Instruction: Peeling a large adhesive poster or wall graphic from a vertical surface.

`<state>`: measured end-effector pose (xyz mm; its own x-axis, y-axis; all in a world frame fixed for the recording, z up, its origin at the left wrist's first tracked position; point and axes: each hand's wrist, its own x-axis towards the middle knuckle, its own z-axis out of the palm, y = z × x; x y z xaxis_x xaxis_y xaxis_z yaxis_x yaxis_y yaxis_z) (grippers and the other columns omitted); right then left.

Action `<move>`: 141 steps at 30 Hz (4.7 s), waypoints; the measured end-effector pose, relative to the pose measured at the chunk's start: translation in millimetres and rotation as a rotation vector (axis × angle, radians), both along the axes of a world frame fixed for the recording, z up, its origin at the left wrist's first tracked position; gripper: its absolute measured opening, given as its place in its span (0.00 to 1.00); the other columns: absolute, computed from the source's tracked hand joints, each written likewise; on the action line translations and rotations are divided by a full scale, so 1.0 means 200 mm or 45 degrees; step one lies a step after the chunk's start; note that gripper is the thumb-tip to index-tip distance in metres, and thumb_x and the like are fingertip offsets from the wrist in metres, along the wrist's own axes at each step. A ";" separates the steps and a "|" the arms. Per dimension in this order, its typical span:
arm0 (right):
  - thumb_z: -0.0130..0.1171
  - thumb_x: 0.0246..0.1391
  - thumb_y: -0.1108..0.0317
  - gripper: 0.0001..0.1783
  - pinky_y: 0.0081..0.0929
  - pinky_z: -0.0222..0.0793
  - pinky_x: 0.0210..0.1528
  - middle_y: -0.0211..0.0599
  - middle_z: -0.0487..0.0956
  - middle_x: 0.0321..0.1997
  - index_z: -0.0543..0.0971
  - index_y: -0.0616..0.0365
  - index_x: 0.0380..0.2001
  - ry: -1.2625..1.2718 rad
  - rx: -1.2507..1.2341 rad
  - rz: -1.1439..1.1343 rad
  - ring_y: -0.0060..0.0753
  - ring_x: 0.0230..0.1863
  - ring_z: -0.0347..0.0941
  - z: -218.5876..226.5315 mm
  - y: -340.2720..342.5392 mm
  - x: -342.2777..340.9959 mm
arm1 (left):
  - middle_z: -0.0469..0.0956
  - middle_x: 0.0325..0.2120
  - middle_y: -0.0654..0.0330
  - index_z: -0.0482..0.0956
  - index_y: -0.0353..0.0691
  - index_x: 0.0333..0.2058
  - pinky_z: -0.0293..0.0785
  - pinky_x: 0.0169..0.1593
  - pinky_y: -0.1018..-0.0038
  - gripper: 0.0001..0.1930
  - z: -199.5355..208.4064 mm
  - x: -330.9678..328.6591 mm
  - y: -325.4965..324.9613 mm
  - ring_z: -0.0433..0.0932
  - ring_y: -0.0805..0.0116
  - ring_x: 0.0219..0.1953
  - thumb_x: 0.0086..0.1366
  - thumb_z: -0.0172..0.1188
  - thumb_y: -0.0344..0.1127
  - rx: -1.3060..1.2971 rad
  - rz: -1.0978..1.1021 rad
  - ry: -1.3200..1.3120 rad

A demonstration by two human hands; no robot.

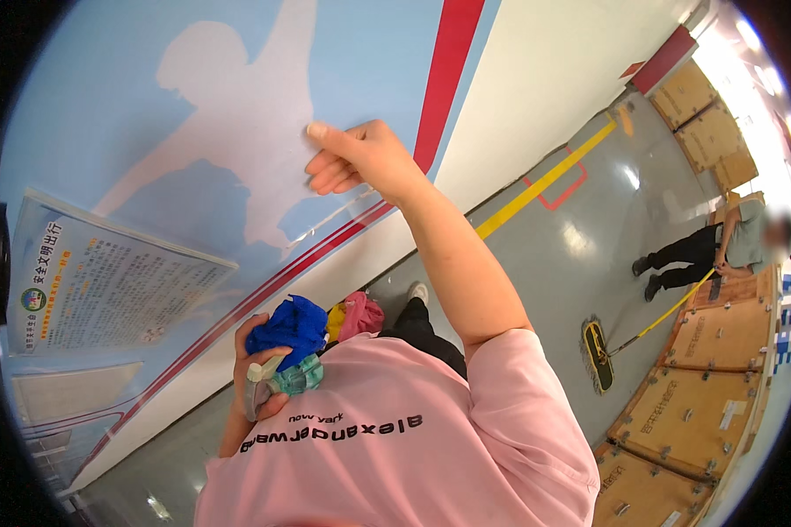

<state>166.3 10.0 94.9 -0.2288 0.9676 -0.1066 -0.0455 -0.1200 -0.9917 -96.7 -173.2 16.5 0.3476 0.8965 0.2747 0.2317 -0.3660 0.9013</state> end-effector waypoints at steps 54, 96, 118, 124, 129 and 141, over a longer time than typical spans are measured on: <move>0.61 0.46 0.53 0.22 0.20 0.70 0.25 0.40 0.78 0.17 0.80 0.66 0.20 -0.160 0.226 -0.120 0.27 0.19 0.74 -0.03 0.01 0.00 | 0.60 0.52 0.47 0.80 0.43 0.37 0.52 0.59 0.62 0.22 0.01 0.00 -0.03 0.59 0.50 0.57 0.40 0.61 0.46 0.045 0.039 -0.010; 0.63 0.36 0.39 0.29 0.27 0.67 0.21 0.38 0.74 0.12 0.80 0.60 0.14 -1.159 0.870 -0.206 0.36 0.15 0.71 0.08 -0.02 0.06 | 0.57 0.54 0.45 0.79 0.40 0.37 0.54 0.57 0.58 0.29 -0.05 -0.02 -0.05 0.58 0.48 0.57 0.42 0.59 0.57 0.085 0.047 0.092; 0.59 0.43 0.46 0.25 0.33 0.68 0.22 0.43 0.74 0.13 0.78 0.61 0.15 -1.451 1.009 -0.253 0.46 0.18 0.71 0.11 0.00 0.04 | 0.63 0.50 0.57 0.82 0.49 0.32 0.59 0.58 0.67 0.16 -0.01 0.05 -0.03 0.63 0.57 0.55 0.40 0.68 0.26 0.100 0.140 0.035; 0.62 0.30 0.33 0.34 0.28 0.67 0.20 0.37 0.72 0.10 0.77 0.60 0.13 -1.768 0.946 -0.286 0.40 0.15 0.70 0.19 -0.02 -0.02 | 0.60 0.52 0.50 0.81 0.44 0.35 0.57 0.58 0.63 0.19 -0.08 0.00 -0.06 0.60 0.53 0.56 0.40 0.64 0.41 0.084 0.166 0.083; 0.60 0.32 0.32 0.35 0.29 0.66 0.19 0.37 0.71 0.10 0.77 0.59 0.10 -1.799 0.984 -0.282 0.39 0.15 0.69 0.19 0.03 0.03 | 0.63 0.50 0.56 0.83 0.49 0.32 0.59 0.58 0.67 0.16 -0.07 0.02 -0.08 0.63 0.58 0.55 0.40 0.68 0.27 -0.042 0.338 -0.062; 0.60 0.33 0.35 0.33 0.29 0.66 0.21 0.39 0.70 0.10 0.78 0.60 0.13 -1.595 1.184 -0.166 0.41 0.15 0.69 0.18 0.00 0.07 | 0.62 0.50 0.56 0.82 0.47 0.33 0.60 0.57 0.66 0.14 -0.02 0.04 -0.04 0.63 0.56 0.54 0.45 0.66 0.27 0.087 0.088 -0.011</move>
